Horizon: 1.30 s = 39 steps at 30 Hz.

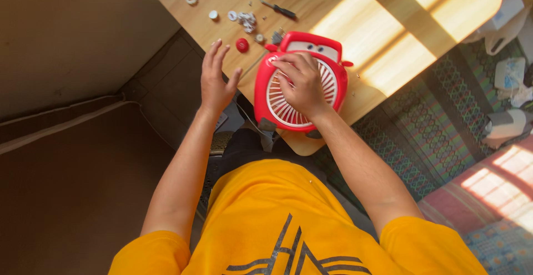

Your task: The person assembles a red car-shaped electric fan on a wooden table. They use a screwdriver to tighten the fan blade hub, attach the front grille, and secure the outer casing. The person handles the fan body, blades, grille, and screws throughout the process.

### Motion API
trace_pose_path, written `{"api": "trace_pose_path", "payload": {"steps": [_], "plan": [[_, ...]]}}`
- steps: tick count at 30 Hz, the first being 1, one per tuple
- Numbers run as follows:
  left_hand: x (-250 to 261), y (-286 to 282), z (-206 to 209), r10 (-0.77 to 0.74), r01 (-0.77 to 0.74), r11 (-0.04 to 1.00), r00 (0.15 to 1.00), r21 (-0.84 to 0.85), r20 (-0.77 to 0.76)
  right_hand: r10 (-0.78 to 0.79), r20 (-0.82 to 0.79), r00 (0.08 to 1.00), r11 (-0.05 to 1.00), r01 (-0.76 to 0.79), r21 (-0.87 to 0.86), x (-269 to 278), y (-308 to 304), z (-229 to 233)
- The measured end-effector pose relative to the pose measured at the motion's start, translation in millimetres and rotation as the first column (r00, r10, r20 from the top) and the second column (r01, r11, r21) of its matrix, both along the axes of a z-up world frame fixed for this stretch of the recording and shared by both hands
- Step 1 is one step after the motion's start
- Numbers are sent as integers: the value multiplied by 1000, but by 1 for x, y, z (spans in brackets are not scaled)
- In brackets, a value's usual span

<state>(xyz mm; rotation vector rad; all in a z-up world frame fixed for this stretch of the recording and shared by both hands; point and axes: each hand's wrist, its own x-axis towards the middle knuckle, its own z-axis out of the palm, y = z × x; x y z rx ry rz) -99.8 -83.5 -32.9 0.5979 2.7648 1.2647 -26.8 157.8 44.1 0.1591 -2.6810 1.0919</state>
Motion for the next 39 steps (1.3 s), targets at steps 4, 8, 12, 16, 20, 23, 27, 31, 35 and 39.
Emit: {"api": "trace_pose_path", "payload": {"steps": [4, 8, 12, 16, 20, 23, 27, 31, 35, 39], "plan": [[-39, -30, -16, 146, -188, 962, 967, 196, 209, 138, 3, 990, 990, -138, 13, -77, -35, -25], [-59, -51, -22, 227, -326, 892, 922, 313, 313, 194, 56, 979, 978, -188, -92, -163, -76, -73], [-52, -65, -21, 233, -397, 807, 894, 437, 383, 216, 112, 970, 975, -221, 37, -233, -110, -124], [-37, -80, -17, 224, -414, 811, 872, 413, 435, 345, 60, 937, 906, -349, 240, -276, -124, -159], [-32, -92, -19, 221, -426, 815, 855, 392, 469, 418, 101, 903, 810, -420, 408, -296, -129, -175], [-37, -97, -28, 218, -440, 799, 847, 410, 484, 457, 101, 884, 780, -452, 432, -305, -123, -172], [-45, -92, -42, 199, -474, 768, 816, 431, 543, 516, 50, 855, 805, -504, 312, -295, -97, -157], [-64, -74, -61, 172, -446, 791, 819, 419, 547, 408, -1, 913, 885, -395, 245, -283, -52, -136], [-97, -57, -77, 212, -376, 877, 861, 299, 461, 155, 203, 967, 987, -160, 10, -252, -2, -115], [-139, -36, -93, 203, -240, 960, 950, 141, 236, 101, 361, 927, 994, -112, 9, -199, 19, -98]]}}
